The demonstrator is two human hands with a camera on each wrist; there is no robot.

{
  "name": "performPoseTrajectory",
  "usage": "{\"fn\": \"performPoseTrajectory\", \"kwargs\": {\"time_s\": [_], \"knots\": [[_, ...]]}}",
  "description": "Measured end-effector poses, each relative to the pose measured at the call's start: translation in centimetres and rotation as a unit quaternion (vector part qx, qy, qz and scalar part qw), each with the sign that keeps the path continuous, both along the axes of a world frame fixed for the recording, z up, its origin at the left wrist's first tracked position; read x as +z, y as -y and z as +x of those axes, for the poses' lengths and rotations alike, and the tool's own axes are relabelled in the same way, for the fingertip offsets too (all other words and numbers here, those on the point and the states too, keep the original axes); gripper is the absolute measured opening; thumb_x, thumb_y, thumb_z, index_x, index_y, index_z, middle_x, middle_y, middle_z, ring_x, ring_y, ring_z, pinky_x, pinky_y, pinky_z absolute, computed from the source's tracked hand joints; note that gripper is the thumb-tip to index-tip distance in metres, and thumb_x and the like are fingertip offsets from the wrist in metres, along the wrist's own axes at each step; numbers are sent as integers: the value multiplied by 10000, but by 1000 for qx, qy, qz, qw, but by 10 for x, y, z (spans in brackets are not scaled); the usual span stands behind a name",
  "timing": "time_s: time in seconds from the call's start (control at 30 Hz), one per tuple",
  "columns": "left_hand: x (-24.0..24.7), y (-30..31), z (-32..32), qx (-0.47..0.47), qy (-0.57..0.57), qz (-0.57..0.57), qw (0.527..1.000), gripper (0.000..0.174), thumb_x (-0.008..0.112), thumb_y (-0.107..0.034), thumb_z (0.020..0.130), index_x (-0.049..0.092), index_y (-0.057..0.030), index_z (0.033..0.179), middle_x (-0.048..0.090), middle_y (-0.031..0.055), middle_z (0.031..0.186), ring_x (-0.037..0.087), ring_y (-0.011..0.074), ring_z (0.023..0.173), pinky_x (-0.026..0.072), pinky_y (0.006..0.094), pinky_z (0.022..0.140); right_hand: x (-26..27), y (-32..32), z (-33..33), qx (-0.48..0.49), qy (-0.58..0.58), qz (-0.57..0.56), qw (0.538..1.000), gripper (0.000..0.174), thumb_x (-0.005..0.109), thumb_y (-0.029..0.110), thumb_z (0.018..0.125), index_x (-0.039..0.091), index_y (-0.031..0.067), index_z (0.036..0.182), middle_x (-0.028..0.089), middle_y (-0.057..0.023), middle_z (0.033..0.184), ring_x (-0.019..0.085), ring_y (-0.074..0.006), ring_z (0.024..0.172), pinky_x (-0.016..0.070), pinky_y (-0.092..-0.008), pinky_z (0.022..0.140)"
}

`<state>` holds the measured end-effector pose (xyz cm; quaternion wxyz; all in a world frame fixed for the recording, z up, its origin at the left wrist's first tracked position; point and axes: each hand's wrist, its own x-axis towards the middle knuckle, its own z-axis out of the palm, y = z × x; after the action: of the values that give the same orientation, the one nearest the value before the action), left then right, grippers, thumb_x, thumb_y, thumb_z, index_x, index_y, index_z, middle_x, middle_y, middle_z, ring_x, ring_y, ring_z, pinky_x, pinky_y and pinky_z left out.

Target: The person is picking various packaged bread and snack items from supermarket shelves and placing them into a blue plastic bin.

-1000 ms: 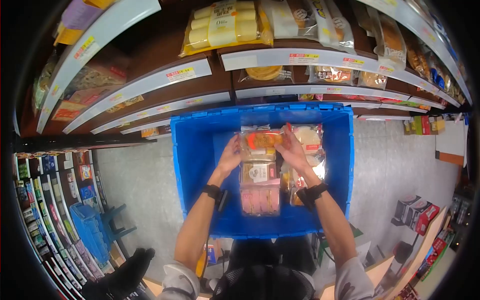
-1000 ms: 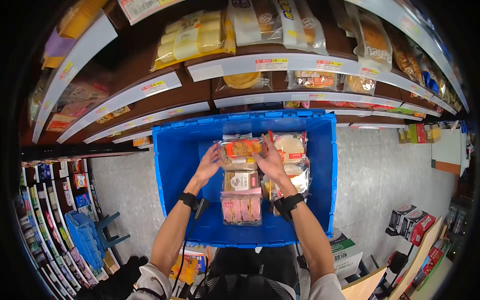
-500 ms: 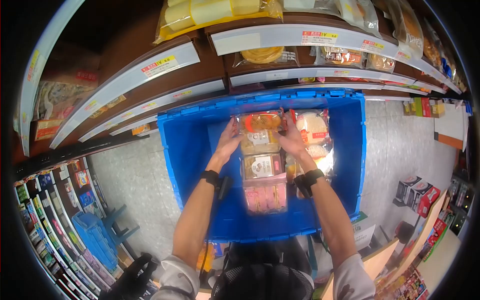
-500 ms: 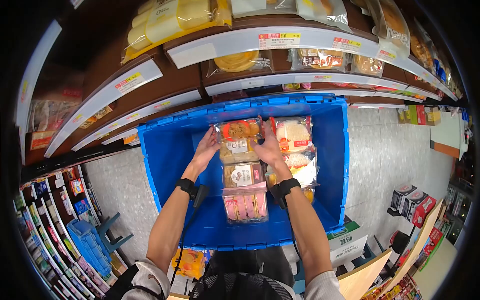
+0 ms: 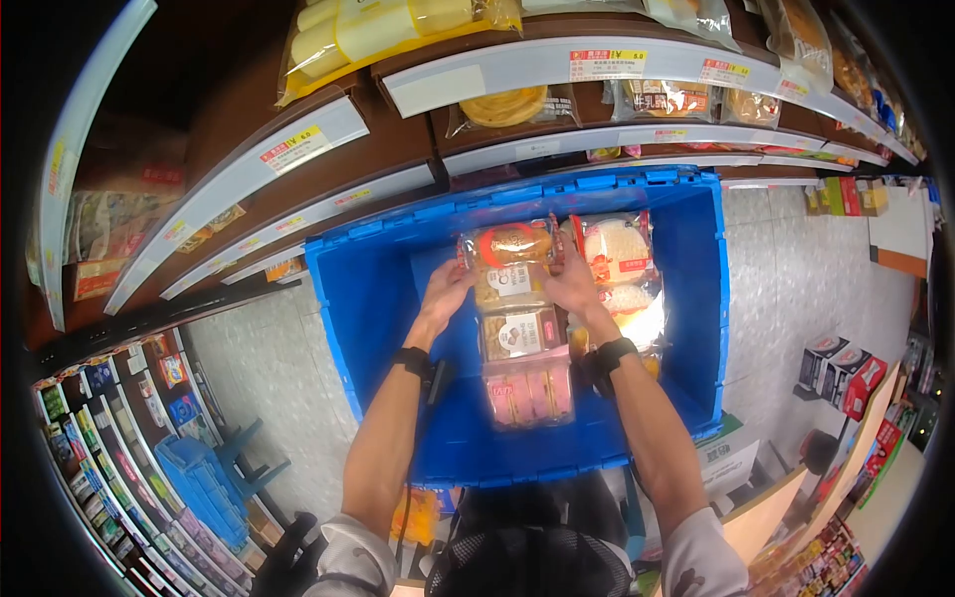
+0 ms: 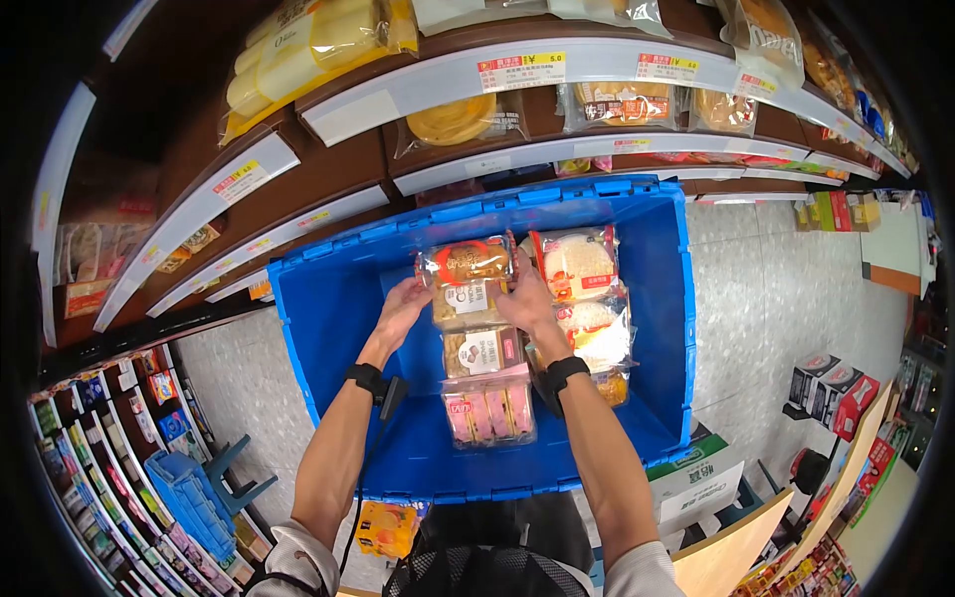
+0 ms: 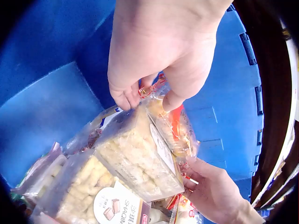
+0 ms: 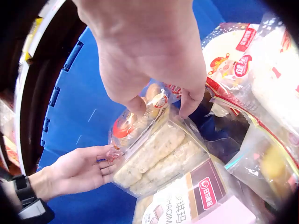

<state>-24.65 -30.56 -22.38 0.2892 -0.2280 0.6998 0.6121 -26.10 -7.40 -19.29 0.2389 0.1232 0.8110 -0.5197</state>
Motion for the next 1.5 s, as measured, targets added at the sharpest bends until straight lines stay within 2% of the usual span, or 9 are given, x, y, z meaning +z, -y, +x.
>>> {"fn": "performPoseTrajectory", "kwargs": {"time_s": [0.2,0.4,0.57,0.73,0.8,0.93,1.17,1.43,1.5], "knots": [[-16,-14,10,83,-22,100,991,202,574,-238,971,493,-61,1022,577,38,1012,529,117,942,449,269,841,-43,-4,-2,-26,-66,45,996,787,689,361,826,317,-23,1404,632,-232,1099,661,-304,943,498,-391,861],[-15,-13,1,63,-75,20,995,384,556,-272,971,488,-10,1244,593,101,1130,537,167,1048,415,295,929,-42,-2,-1,-71,-37,26,996,683,679,425,836,441,-29,1287,655,-228,1011,652,-324,897,495,-378,808],[-21,-13,3,66,-55,34,996,398,540,-263,976,493,11,1260,592,119,1190,534,188,1111,403,306,967,-37,-7,-10,-48,14,-10,999,617,671,462,830,528,-39,1159,653,-251,1006,650,-352,935,495,-390,812],[-12,-13,6,66,-72,13,995,520,553,-296,962,434,39,1341,531,184,1322,488,256,1245,371,336,1035,-22,-7,-8,32,-51,130,990,706,661,485,828,504,-90,1206,642,-308,1008,623,-428,983,495,-447,840],[-5,-14,11,57,-76,-132,987,593,581,-313,936,406,58,1364,458,231,1391,446,302,1295,350,359,1066,-13,-12,-2,34,-89,138,986,730,660,458,833,472,-111,1251,630,-331,1005,625,-440,967,492,-471,844],[44,-26,30,21,-92,-215,972,543,568,-212,943,382,39,1387,420,211,1420,423,316,1310,363,369,1073,20,-30,27,-12,-124,58,991,632,650,359,854,491,-108,1250,629,-320,1013,652,-414,895,513,-444,797],[128,-82,94,-94,-164,-273,943,451,570,-84,904,457,39,1323,492,231,1345,493,315,1253,433,398,1022,117,-137,107,-31,-39,-92,995,302,624,198,915,619,-15,1129,702,-154,986,711,-203,781,546,-297,660],[193,-225,173,-80,-256,-247,931,342,570,-75,897,546,30,1221,629,212,1156,631,321,1061,496,372,912,157,-310,189,-82,-45,-128,987,244,600,136,927,619,-30,1104,698,-130,943,708,-192,788,549,-274,680],[192,-274,190,-44,-217,-135,966,338,561,-58,900,532,43,1222,635,192,1145,639,275,1052,510,357,894,165,-357,200,-67,-87,-107,988,237,597,134,921,623,-21,1099,700,-142,930,708,-200,789,551,-288,701]]}}
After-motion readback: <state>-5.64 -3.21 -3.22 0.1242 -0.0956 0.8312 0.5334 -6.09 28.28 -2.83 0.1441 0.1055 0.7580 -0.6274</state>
